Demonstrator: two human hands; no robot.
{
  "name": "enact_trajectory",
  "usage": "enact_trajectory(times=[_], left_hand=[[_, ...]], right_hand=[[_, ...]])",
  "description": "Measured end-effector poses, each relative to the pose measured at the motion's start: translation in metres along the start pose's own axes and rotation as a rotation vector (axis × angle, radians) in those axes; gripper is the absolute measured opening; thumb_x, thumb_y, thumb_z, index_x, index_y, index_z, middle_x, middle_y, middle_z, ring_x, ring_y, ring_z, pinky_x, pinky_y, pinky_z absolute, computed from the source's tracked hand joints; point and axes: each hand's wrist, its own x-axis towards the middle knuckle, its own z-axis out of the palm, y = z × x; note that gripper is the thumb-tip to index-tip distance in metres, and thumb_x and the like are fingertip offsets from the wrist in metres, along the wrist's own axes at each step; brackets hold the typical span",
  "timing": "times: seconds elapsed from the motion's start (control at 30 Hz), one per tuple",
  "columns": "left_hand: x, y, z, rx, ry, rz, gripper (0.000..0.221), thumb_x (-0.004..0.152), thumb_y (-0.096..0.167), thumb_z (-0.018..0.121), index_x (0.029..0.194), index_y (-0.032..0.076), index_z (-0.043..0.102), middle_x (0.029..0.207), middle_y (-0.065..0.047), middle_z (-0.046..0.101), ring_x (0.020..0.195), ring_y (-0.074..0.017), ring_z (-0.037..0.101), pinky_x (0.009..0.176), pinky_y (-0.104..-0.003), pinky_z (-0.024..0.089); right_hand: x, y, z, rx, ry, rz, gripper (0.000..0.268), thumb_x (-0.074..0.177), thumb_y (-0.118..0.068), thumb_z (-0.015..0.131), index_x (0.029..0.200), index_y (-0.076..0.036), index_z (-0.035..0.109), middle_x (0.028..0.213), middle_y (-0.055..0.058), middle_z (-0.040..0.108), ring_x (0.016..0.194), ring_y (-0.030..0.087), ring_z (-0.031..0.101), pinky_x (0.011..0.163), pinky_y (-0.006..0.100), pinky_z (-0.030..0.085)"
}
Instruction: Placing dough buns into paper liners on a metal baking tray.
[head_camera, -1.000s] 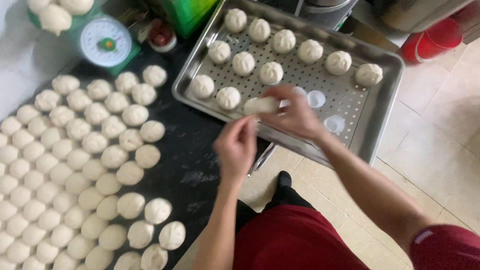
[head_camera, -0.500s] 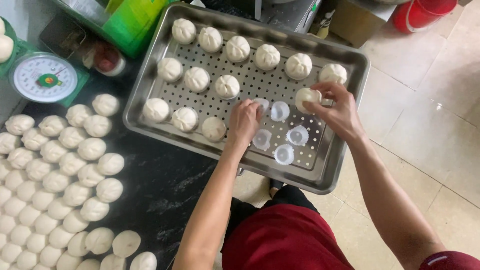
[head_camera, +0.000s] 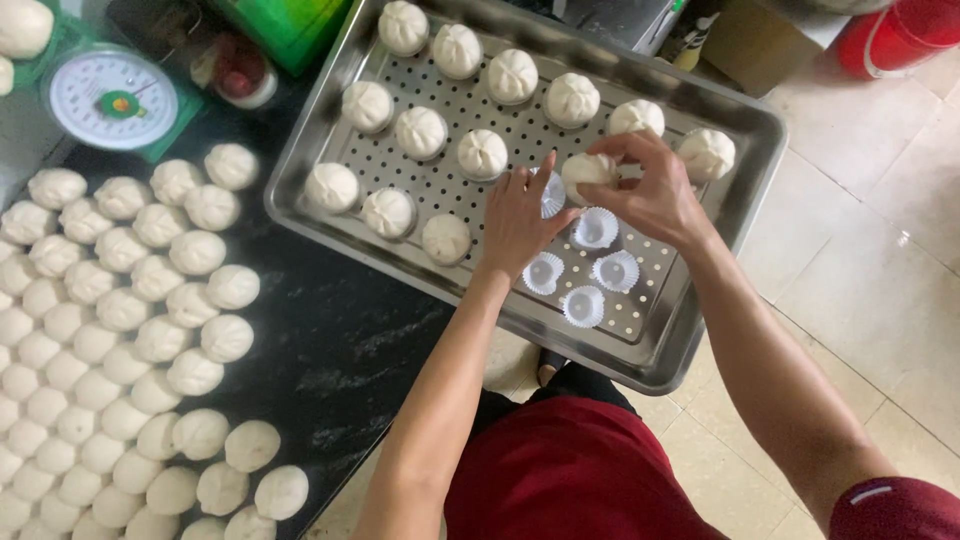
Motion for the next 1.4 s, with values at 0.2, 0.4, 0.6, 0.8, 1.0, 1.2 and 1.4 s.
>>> enact_trajectory(times=[0.2, 0.4, 0.6, 0.8, 1.0, 1.2, 1.4], left_hand=[[-0.059, -0.022, 0.009, -0.24, 0.19, -0.062, 0.049, 0.098, 0.042, 0.071, 0.134, 0.008, 0.065, 0.111, -0.008, 0.07, 0.102, -0.0233, 0.067, 0.1, -0.044, 0.052], [-0.096, -0.016, 0.0, -0.205, 0.139, -0.274, 0.03, 0.103, 0.029, 0.069, 0.12, 0.006, 0.073, 0.104, -0.009, 0.07, 0.089, -0.0208, 0.066, 0.075, -0.034, 0.058], [-0.101, -0.01, 0.001, -0.051, 0.131, -0.223, 0.03, 0.099, 0.032, 0.068, 0.113, 0.007, 0.075, 0.099, -0.01, 0.072, 0.081, -0.0201, 0.068, 0.075, -0.037, 0.058], [-0.095, 0.001, -0.013, -0.033, 0.016, -0.253, 0.025, 0.101, 0.027, 0.064, 0.111, 0.008, 0.075, 0.085, -0.008, 0.073, 0.067, -0.0196, 0.07, 0.065, -0.036, 0.057], [-0.107, 0.005, -0.038, -0.169, 0.165, -0.235, 0.022, 0.096, 0.025, 0.068, 0.108, 0.008, 0.076, 0.082, -0.007, 0.074, 0.068, -0.0199, 0.072, 0.061, -0.035, 0.057], [-0.172, 0.0, -0.1, -0.56, 0.352, -0.347, 0.018, 0.1, 0.016, 0.068, 0.114, 0.007, 0.076, 0.096, -0.007, 0.075, 0.062, -0.0091, 0.066, 0.051, -0.023, 0.054], [-0.264, -0.024, -0.15, -0.605, 0.564, -0.49, 0.019, 0.098, 0.015, 0.072, 0.111, 0.003, 0.078, 0.079, -0.006, 0.071, 0.058, -0.0106, 0.055, 0.05, -0.026, 0.042]], right_hand=[[0.02, 0.008, 0.027, -0.157, -0.073, -0.168, 0.056, 0.081, -0.03, 0.087, 0.125, 0.0, 0.069, 0.129, 0.02, 0.062, 0.11, 0.034, 0.071, 0.09, 0.045, 0.065], [0.031, 0.007, 0.058, -0.242, -0.169, -0.226, 0.049, 0.08, -0.028, 0.085, 0.121, -0.005, 0.071, 0.127, 0.02, 0.06, 0.106, 0.033, 0.07, 0.088, 0.041, 0.065], [0.041, 0.024, 0.063, -0.333, -0.047, -0.334, 0.051, 0.079, -0.027, 0.087, 0.123, -0.006, 0.072, 0.122, 0.019, 0.062, 0.113, 0.035, 0.065, 0.094, 0.045, 0.057], [0.044, 0.012, 0.067, -0.257, -0.101, -0.181, 0.053, 0.08, -0.031, 0.081, 0.127, -0.011, 0.07, 0.122, 0.015, 0.061, 0.111, 0.032, 0.065, 0.099, 0.046, 0.056], [0.039, 0.005, 0.064, -0.415, -0.116, -0.199, 0.059, 0.079, -0.037, 0.084, 0.132, -0.015, 0.069, 0.128, 0.017, 0.059, 0.123, 0.039, 0.056, 0.101, 0.052, 0.05], [0.023, -0.064, 0.092, -0.232, -0.097, -0.34, 0.058, 0.088, -0.034, 0.084, 0.139, -0.012, 0.065, 0.14, 0.019, 0.059, 0.124, 0.032, 0.064, 0.101, 0.046, 0.053], [-0.014, -0.195, 0.232, -0.05, -0.384, -0.601, 0.047, 0.089, -0.026, 0.082, 0.132, -0.012, 0.07, 0.132, 0.013, 0.067, 0.114, 0.025, 0.069, 0.092, 0.038, 0.059]])
